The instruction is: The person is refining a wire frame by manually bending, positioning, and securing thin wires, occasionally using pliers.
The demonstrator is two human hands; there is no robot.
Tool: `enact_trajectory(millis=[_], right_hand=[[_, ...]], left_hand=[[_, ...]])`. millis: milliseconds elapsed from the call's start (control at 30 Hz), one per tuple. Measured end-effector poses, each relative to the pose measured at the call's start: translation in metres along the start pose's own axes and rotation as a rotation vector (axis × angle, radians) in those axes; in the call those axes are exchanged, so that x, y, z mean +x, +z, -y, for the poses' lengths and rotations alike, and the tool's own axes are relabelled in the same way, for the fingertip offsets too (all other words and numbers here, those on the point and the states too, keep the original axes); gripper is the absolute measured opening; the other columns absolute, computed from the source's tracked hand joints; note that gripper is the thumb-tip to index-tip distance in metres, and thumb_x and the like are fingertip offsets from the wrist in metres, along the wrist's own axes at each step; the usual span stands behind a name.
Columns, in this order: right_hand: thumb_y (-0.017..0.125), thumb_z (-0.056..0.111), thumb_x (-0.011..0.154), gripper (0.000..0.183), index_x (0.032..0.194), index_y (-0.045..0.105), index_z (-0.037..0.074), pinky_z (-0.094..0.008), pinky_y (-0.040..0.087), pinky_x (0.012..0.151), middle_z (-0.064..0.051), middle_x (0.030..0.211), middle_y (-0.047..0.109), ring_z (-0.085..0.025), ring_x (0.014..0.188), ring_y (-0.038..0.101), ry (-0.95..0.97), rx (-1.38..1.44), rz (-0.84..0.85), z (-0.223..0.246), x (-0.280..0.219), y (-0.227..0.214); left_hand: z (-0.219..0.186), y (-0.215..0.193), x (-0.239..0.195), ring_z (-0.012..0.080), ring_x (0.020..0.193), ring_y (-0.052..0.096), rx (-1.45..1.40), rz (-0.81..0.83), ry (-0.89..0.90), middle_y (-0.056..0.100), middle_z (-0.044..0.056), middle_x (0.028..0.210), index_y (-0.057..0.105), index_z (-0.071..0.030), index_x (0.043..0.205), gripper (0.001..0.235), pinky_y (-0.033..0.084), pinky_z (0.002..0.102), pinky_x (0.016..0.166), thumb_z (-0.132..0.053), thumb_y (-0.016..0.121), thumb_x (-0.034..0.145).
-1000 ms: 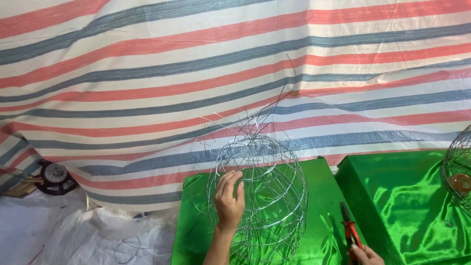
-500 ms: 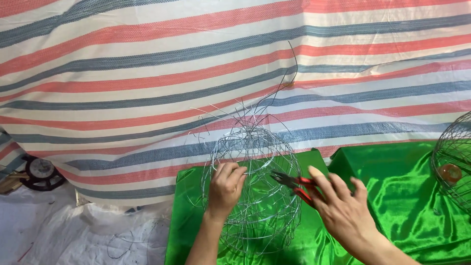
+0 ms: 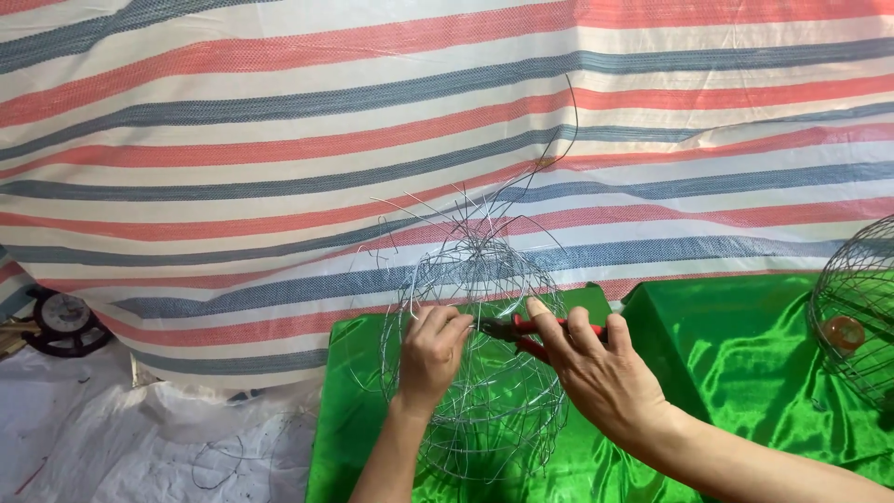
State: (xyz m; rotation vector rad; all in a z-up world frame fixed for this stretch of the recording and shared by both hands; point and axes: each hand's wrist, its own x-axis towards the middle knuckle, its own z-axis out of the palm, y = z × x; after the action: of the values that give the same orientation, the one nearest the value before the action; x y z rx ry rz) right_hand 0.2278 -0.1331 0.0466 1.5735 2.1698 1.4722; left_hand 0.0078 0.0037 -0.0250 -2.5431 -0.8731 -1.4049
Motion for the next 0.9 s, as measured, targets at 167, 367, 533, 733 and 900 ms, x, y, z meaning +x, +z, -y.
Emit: enact_trajectory(millis=[167, 367, 533, 733, 900], right_hand=[[0.048, 0.041, 0.097, 0.043, 0.134, 0.057, 0.021, -0.035, 0.042, 0.065, -0.002, 0.138, 0.053, -0.021, 0.084, 0.048, 0.043, -0.063, -0.032, -0.009, 0.015, -0.019], [0.038, 0.059, 0.106, 0.051, 0.109, 0.065, 0.016, -0.030, 0.036, 0.057, -0.003, 0.115, 0.060, -0.016, 0.066, 0.044, 0.122, -0.068, -0.062, -0.007, 0.017, -0.019], [0.040, 0.054, 0.109, 0.045, 0.099, 0.061, 0.016, -0.031, 0.035, 0.052, -0.001, 0.098, 0.053, -0.016, 0.062, 0.041, 0.173, -0.035, -0.055, 0.002, 0.013, -0.013], [0.046, 0.048, 0.107, 0.038, 0.112, 0.064, 0.015, -0.031, 0.037, 0.053, -0.002, 0.105, 0.056, -0.017, 0.065, 0.042, 0.200, -0.024, -0.033, 0.011, 0.003, 0.000], [0.052, 0.015, 0.092, 0.053, 0.144, 0.055, 0.008, -0.042, 0.044, 0.073, -0.003, 0.156, 0.044, -0.025, 0.094, 0.050, 0.182, -0.087, 0.062, 0.011, -0.005, 0.002]], left_hand=[[0.002, -0.001, 0.000, 0.0235, 0.085, 0.064, 0.003, 0.014, 0.054, 0.072, 0.010, 0.093, 0.075, -0.003, 0.102, 0.019, 0.057, 0.032, 0.070, -0.007, 0.081, 0.085], [0.008, 0.012, -0.009, 0.0205, 0.076, 0.056, 0.059, -0.005, 0.072, 0.066, 0.007, 0.086, 0.076, -0.002, 0.106, 0.019, 0.050, 0.030, 0.058, -0.012, 0.079, 0.090], [0.011, 0.022, -0.015, 0.0179, 0.071, 0.049, 0.113, -0.105, 0.037, 0.060, 0.000, 0.077, 0.078, -0.005, 0.107, 0.021, 0.046, 0.030, 0.054, -0.016, 0.082, 0.089], [0.012, 0.018, -0.013, 0.0169, 0.070, 0.051, 0.097, -0.161, 0.034, 0.061, 0.001, 0.077, 0.076, -0.003, 0.108, 0.022, 0.048, 0.029, 0.053, -0.013, 0.081, 0.089], [0.014, -0.018, 0.013, 0.0187, 0.083, 0.071, -0.360, 0.164, -0.164, 0.075, 0.006, 0.084, 0.075, -0.005, 0.096, 0.012, 0.060, 0.035, 0.088, -0.011, 0.064, 0.097]])
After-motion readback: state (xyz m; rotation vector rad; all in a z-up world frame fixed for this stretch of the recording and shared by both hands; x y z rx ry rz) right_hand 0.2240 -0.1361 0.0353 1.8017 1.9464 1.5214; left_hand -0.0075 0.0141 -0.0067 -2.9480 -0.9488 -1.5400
